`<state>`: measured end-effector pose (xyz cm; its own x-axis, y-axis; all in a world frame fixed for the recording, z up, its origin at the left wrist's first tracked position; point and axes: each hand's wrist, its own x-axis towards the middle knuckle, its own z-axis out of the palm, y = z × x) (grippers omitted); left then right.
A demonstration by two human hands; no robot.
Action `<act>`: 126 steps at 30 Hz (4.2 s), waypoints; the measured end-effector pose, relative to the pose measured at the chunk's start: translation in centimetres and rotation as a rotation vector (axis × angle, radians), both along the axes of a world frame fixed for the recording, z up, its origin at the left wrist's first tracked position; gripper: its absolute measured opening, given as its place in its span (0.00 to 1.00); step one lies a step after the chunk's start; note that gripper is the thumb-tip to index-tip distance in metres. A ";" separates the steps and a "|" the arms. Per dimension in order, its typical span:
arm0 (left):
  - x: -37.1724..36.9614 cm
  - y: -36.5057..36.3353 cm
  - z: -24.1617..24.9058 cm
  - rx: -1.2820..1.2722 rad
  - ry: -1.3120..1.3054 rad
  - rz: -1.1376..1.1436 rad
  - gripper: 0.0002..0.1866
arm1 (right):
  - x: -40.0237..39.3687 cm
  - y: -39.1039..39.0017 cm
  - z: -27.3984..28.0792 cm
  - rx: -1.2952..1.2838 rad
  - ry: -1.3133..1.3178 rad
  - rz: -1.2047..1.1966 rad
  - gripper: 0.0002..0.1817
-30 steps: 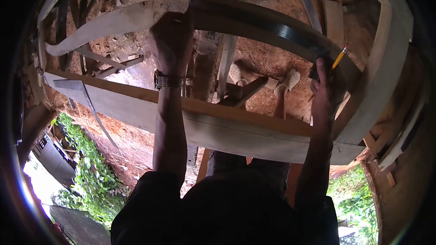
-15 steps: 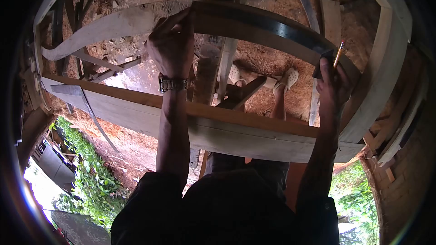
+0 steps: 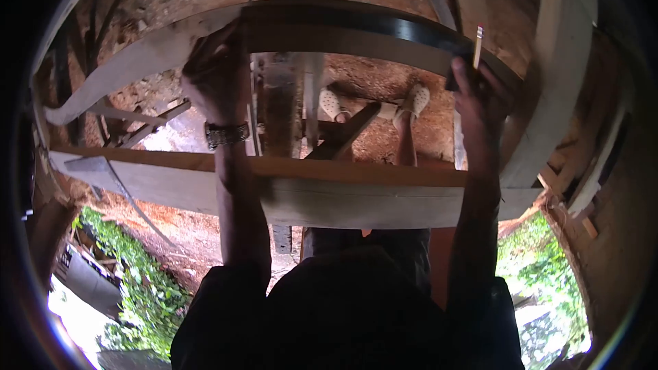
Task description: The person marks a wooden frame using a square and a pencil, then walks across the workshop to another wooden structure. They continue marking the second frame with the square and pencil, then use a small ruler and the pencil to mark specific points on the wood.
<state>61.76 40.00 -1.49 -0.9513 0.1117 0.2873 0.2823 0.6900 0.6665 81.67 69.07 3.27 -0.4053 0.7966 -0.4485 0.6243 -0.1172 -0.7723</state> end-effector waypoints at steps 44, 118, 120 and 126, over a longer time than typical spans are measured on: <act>6.0 -3.4 5.1 0.032 -0.052 -0.112 0.23 | -1.0 3.5 -2.4 -0.114 -0.090 0.127 0.19; -14.6 -25.6 0.0 -0.128 0.282 -0.445 0.13 | -15.2 -19.8 -1.0 0.193 -0.118 0.322 0.21; -14.4 -25.5 0.4 -0.142 0.281 -0.438 0.14 | -15.5 -19.8 -0.6 0.191 -0.144 0.338 0.21; -14.1 -25.2 1.3 -0.162 0.204 -0.468 0.16 | -15.7 -19.5 -0.6 0.137 -0.092 0.351 0.20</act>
